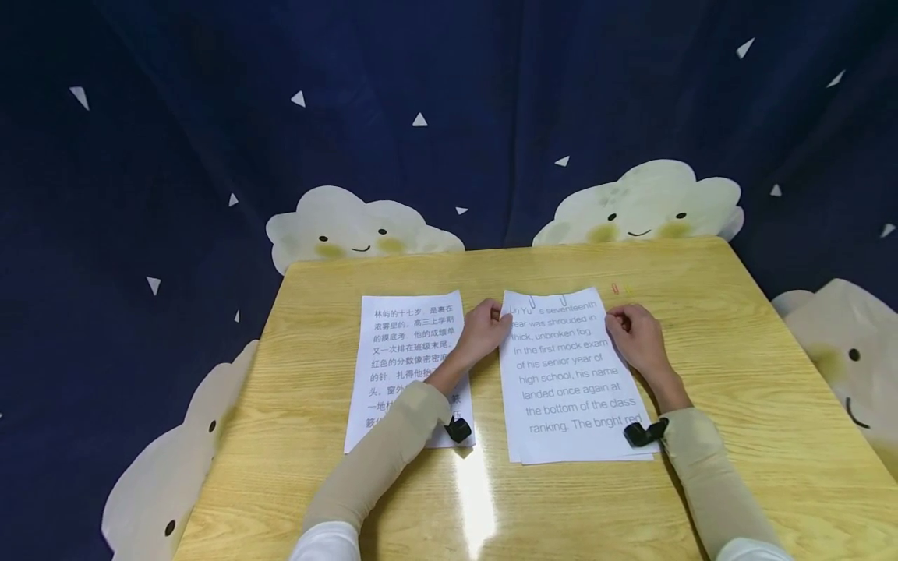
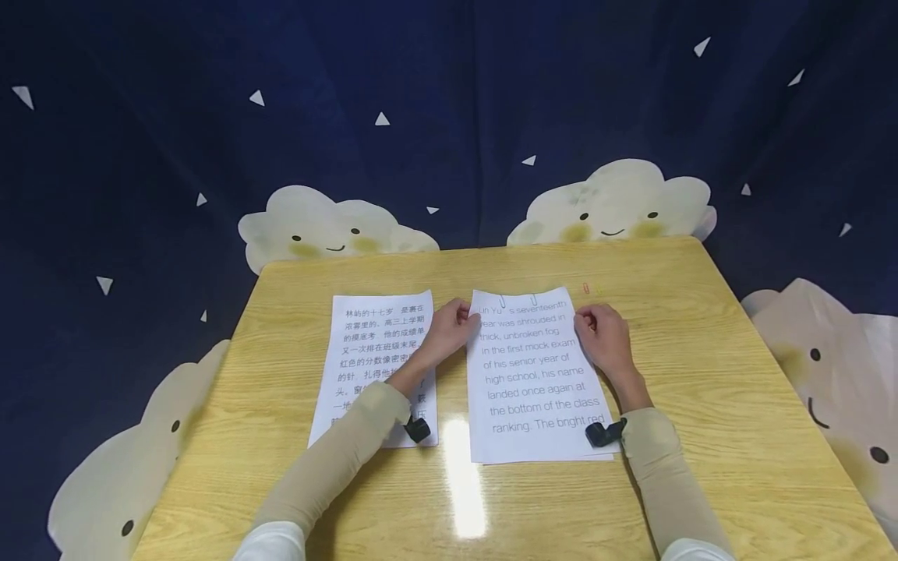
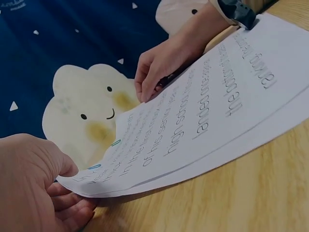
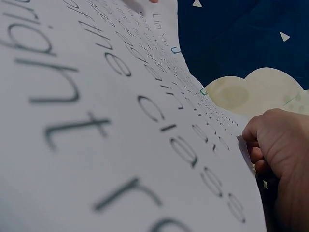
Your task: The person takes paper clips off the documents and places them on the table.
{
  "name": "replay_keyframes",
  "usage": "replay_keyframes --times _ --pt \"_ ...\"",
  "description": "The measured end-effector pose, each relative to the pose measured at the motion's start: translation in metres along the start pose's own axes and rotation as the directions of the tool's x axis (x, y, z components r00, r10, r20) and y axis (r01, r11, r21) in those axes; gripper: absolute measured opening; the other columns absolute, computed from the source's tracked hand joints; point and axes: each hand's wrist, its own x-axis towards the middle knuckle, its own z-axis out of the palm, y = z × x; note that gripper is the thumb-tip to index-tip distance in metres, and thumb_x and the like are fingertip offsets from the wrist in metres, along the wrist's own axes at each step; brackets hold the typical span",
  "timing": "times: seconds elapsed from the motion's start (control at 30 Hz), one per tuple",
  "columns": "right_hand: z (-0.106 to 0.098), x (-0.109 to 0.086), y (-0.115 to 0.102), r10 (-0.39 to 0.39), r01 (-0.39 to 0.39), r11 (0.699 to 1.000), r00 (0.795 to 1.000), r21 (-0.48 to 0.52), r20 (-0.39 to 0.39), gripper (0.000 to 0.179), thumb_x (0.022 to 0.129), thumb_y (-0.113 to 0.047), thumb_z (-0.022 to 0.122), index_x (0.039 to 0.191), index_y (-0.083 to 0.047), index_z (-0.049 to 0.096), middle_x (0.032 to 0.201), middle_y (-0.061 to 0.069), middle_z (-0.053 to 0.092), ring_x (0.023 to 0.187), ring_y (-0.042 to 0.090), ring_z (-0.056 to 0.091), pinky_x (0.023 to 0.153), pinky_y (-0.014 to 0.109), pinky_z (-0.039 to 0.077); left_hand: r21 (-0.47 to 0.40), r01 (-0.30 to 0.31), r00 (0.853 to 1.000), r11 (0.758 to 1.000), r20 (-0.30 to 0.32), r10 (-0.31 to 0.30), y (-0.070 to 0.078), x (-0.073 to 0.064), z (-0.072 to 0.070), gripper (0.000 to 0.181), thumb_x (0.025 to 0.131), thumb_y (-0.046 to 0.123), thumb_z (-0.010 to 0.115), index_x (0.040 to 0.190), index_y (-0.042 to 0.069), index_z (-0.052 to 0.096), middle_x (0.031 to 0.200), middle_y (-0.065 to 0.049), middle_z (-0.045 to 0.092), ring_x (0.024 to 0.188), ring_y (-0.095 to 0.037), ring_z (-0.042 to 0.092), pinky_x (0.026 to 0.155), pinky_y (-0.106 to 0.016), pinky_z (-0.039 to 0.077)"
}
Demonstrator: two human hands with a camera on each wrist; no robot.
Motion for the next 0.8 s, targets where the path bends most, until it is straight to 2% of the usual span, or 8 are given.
replay_keyframes --times 0.17,0.27,0.33,0.5,0.67,0.8 --pt "0.003 -0.001 0.000 -0.004 0.004 1.000 1.000 0.003 -0.009 0.019 0.096 -0.019 0.060 0.100 -0.002 0.067 0.086 0.009 0.057 0.076 0.021 0.048 0.065 0.030 0.036 -0.023 -0.001 1.000 1.000 0.004 0.001 0.001 0.003 0.005 0.027 0.096 0.022 0.060 0.114 0.002 0.061 0.085 -0.003 0.062 0.070 -0.012 0.056 0.061 -0.023 0.049" --pt "0.004 -0.001 0.000 -0.009 0.009 1.000 1.000 0.001 -0.015 0.019 0.096 -0.019 0.060 0.099 -0.002 0.067 0.085 0.010 0.057 0.076 0.022 0.048 0.066 0.032 0.035 -0.032 -0.015 1.000 0.999 0.020 0.016 0.001 0.005 0.007 0.028 0.097 0.021 0.059 0.119 0.003 0.062 0.086 -0.004 0.065 0.073 -0.013 0.060 0.067 -0.025 0.052" --pt "0.004 -0.001 -0.001 -0.010 0.010 1.000 1.000 -0.002 -0.015 0.019 0.096 -0.019 0.060 0.099 -0.002 0.067 0.085 0.011 0.057 0.077 0.022 0.047 0.067 0.033 0.035 -0.040 -0.028 0.999 0.999 0.032 0.029 0.000 0.006 0.009 0.029 0.099 0.020 0.057 0.122 0.004 0.062 0.090 -0.003 0.066 0.080 -0.012 0.062 0.077 -0.026 0.054" --pt "0.003 -0.003 -0.002 -0.001 0.001 1.000 1.000 -0.002 -0.009 0.021 0.096 -0.020 0.060 0.100 -0.002 0.068 0.086 0.011 0.059 0.077 0.022 0.049 0.066 0.031 0.036 -0.079 -0.050 0.997 0.996 0.059 0.055 -0.004 0.007 0.012 0.030 0.100 0.019 0.055 0.127 0.007 0.061 0.095 -0.003 0.068 0.091 -0.010 0.062 0.094 -0.028 0.051" --pt "-0.001 -0.005 -0.005 0.004 -0.004 1.000 1.000 0.024 0.013 0.021 0.097 -0.021 0.060 0.103 -0.003 0.068 0.087 0.010 0.061 0.076 0.021 0.050 0.065 0.028 0.037 -0.129 -0.054 0.994 0.990 0.088 0.065 -0.005 0.010 0.015 0.032 0.101 0.026 0.053 0.128 0.009 0.060 0.090 -0.005 0.068 0.081 -0.012 0.064 0.092 -0.025 0.051" --pt "-0.004 -0.002 -0.012 0.003 -0.003 0.998 1.000 0.066 -0.002 0.023 0.097 -0.021 0.059 0.105 -0.001 0.067 0.090 0.012 0.060 0.078 0.019 0.049 0.064 0.022 0.037 -0.156 -0.081 0.994 0.985 0.062 0.091 -0.002 0.012 0.013 0.031 0.101 0.026 0.053 0.127 0.010 0.061 0.088 -0.003 0.068 0.080 -0.010 0.064 0.090 -0.024 0.052"
